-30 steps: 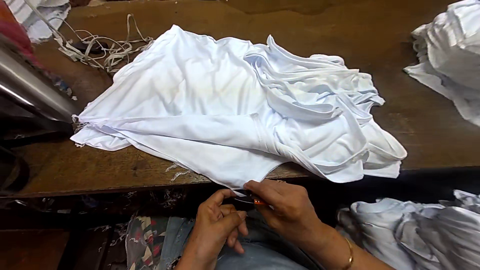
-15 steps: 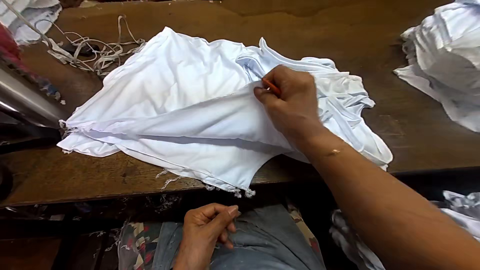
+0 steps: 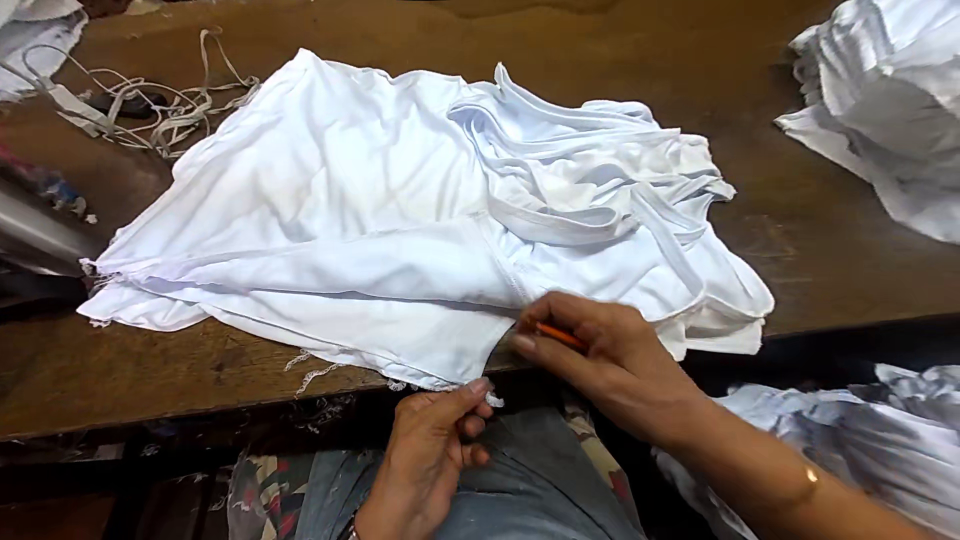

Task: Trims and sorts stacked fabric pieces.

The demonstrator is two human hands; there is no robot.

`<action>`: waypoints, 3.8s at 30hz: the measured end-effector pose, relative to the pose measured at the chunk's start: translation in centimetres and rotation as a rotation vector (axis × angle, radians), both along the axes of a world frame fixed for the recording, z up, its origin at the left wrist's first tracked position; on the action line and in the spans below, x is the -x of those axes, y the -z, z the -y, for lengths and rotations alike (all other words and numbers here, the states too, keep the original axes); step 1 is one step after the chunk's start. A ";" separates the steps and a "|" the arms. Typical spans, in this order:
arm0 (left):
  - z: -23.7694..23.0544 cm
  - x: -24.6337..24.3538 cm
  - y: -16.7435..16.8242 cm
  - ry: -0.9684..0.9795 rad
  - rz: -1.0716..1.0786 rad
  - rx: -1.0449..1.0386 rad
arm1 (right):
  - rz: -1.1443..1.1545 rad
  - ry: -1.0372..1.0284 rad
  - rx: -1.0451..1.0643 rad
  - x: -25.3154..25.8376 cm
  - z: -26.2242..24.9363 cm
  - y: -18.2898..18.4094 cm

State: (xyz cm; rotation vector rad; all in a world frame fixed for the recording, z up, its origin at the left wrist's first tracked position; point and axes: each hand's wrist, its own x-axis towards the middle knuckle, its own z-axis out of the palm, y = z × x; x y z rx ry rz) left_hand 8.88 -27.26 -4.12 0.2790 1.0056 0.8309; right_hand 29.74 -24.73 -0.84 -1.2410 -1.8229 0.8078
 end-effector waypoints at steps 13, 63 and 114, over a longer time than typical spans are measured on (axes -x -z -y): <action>2.9 2.2 -0.6 0.118 0.007 -0.158 | -0.457 -0.198 0.902 -0.5 4.0 3.2; -0.9 11.1 -3.0 -0.168 -0.509 -0.550 | -0.370 -0.193 0.568 9.0 1.9 0.8; -0.2 2.3 0.4 -0.038 -0.059 -0.089 | 0.424 0.246 -0.473 4.0 -10.1 1.1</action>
